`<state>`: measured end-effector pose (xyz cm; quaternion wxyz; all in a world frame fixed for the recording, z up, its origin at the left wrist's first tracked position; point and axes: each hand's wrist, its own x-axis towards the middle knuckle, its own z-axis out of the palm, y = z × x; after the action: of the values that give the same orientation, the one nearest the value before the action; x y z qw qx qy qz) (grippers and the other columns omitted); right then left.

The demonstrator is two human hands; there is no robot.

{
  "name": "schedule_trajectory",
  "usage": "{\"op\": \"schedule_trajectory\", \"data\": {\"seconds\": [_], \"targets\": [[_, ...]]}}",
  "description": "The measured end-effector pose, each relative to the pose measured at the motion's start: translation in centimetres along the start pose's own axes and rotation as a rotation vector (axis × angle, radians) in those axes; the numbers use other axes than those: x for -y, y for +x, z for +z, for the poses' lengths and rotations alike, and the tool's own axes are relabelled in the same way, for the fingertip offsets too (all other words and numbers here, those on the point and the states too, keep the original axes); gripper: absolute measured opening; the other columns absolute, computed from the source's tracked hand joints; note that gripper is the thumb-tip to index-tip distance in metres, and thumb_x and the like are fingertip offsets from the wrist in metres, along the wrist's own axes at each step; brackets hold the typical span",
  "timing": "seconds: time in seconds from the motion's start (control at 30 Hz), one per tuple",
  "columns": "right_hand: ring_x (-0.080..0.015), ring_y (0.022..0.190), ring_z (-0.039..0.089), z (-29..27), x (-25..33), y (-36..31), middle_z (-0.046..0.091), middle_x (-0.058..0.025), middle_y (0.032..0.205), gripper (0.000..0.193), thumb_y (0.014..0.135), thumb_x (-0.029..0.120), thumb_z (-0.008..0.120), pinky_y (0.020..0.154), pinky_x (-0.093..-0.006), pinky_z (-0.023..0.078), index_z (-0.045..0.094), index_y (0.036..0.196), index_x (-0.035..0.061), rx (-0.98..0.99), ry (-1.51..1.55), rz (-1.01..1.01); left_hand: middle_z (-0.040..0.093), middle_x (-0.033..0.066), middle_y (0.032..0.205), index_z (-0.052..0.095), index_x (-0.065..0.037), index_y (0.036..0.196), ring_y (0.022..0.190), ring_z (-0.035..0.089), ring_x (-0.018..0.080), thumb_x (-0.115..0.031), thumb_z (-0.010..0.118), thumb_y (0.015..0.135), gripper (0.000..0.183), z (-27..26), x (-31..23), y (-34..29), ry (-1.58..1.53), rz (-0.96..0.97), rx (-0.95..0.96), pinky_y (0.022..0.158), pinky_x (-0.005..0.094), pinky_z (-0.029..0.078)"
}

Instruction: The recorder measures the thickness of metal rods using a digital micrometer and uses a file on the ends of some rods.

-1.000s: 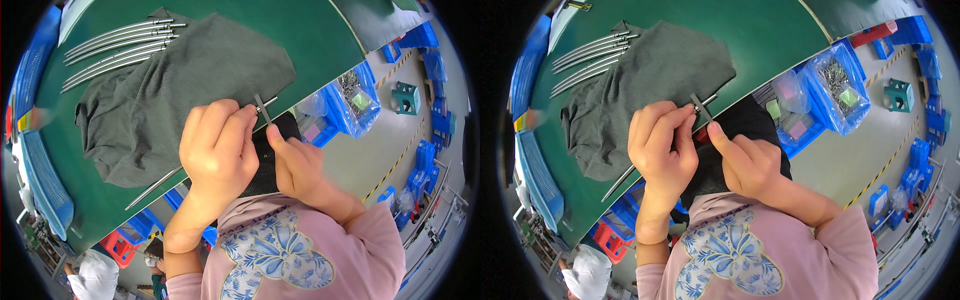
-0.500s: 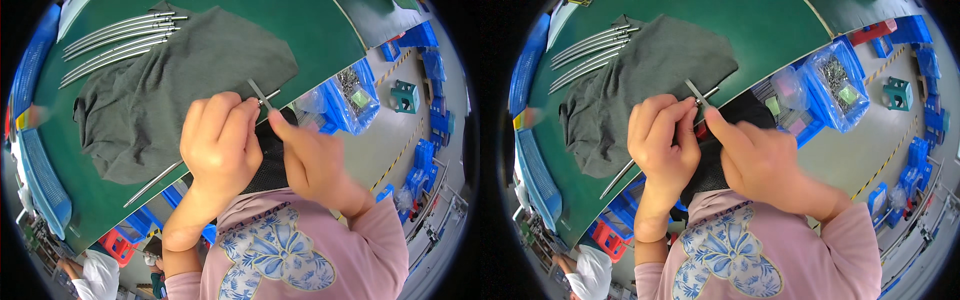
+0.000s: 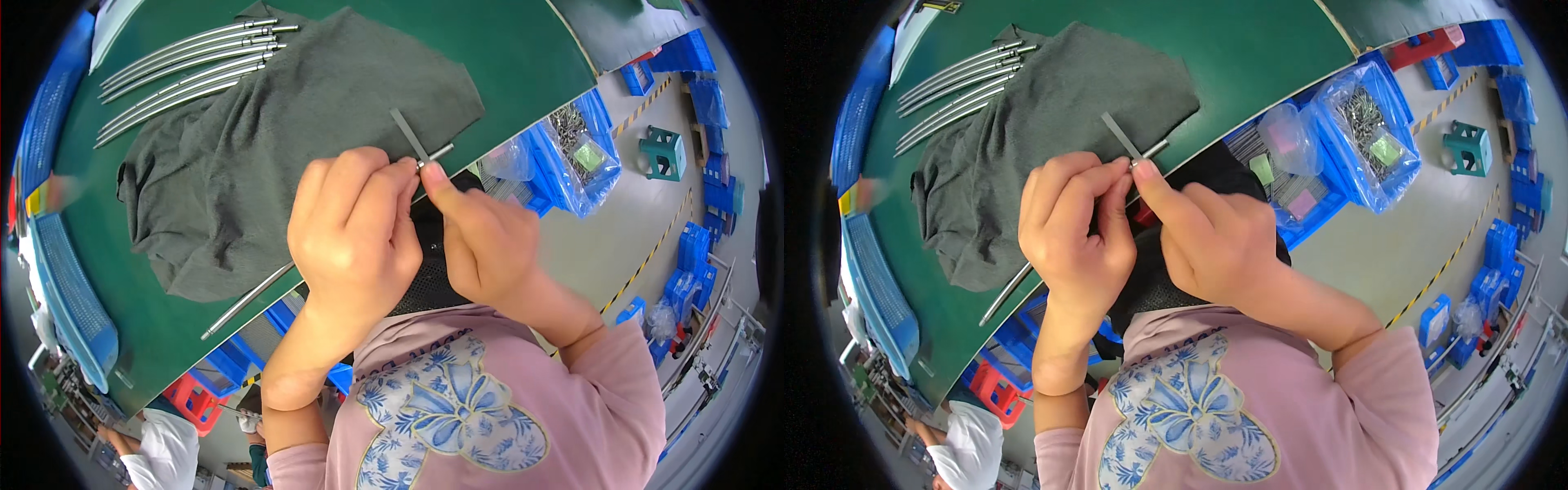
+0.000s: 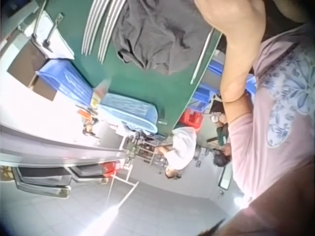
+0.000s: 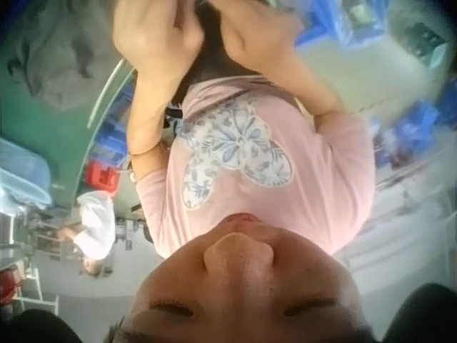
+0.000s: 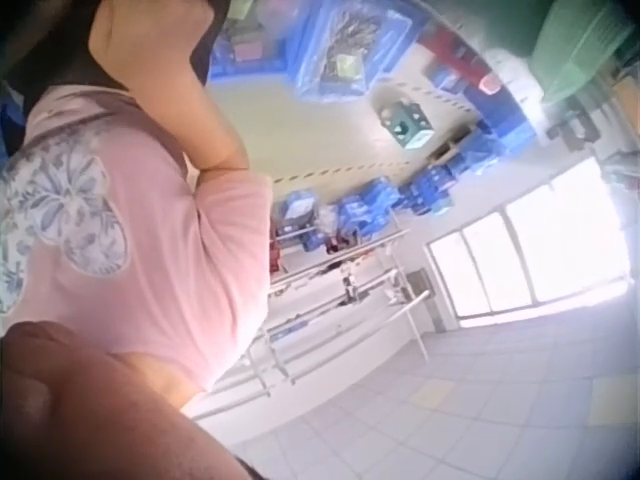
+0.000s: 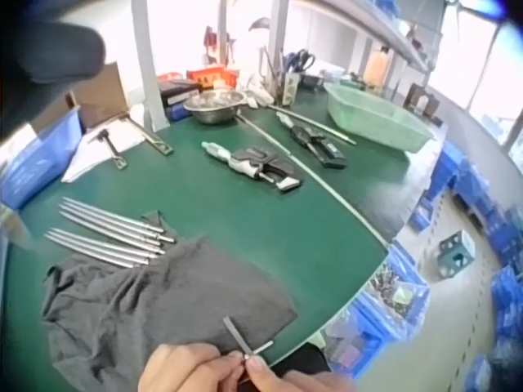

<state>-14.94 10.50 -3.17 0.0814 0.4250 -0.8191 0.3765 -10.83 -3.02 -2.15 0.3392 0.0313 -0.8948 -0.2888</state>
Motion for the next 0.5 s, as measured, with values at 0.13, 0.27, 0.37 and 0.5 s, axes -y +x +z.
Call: {"op": "schedule_trajectory", "data": {"seconds": [0.13, 0.27, 0.37, 0.5], "targets": [[-0.0146, 0.035, 0.036, 0.3, -0.5, -2.8, 0.038, -0.0017, 0.049, 0.045, 0.059, -0.002, 0.051, 0.033, -0.0267, 0.031, 0.057, 0.104, 0.0003, -0.036, -0.02, -0.014, 0.051, 0.0057, 0.069, 0.058, -0.002, 0.071, 0.057, 0.047, 0.0213, 0.005, 0.063, 0.054, 0.019, -0.1, 0.0, -0.2, -0.016, -0.028, 0.014, 0.049, 0.0293, 0.038], [-0.0134, 0.034, 0.035, 1.3, -0.6, -0.6, 0.037, -0.0012, 0.049, 0.044, 0.059, -0.003, 0.051, 0.033, -0.0257, 0.03, 0.057, 0.103, -0.0015, -0.1, 0.0, -0.063, 0.051, 0.0057, 0.069, 0.058, -0.002, 0.071, 0.057, 0.046, 0.0213, 0.005, 0.063, 0.054, 0.019, -0.3, -0.1, 0.0, -0.016, -0.016, 0.045, 0.049, 0.0294, 0.038], [-0.0133, 0.035, 0.035, 1.1, -0.5, -3.0, 0.036, -0.0008, 0.05, 0.046, 0.059, -0.002, 0.051, 0.034, -0.0257, 0.03, 0.055, 0.105, -0.0005, -0.082, -0.001, -0.028, 0.051, 0.0058, 0.069, 0.058, -0.002, 0.071, 0.056, 0.046, 0.0214, 0.006, 0.063, 0.054, 0.019, -0.1, 0.0, -0.2, -0.015, -0.013, 0.033, 0.048, 0.0295, 0.038], [-0.0133, 0.035, 0.035, 2.3, -1.1, -0.8, 0.036, -0.0006, 0.048, 0.044, 0.058, -0.004, 0.05, 0.034, -0.0249, 0.03, 0.057, 0.101, -0.0023, -0.196, 0.041, -0.099, 0.051, 0.0056, 0.069, 0.058, -0.002, 0.071, 0.056, 0.046, 0.0211, 0.005, 0.063, 0.054, 0.019, -0.2, -0.1, 0.1, -0.005, -0.002, 0.031, 0.048, 0.0294, 0.038]]}}
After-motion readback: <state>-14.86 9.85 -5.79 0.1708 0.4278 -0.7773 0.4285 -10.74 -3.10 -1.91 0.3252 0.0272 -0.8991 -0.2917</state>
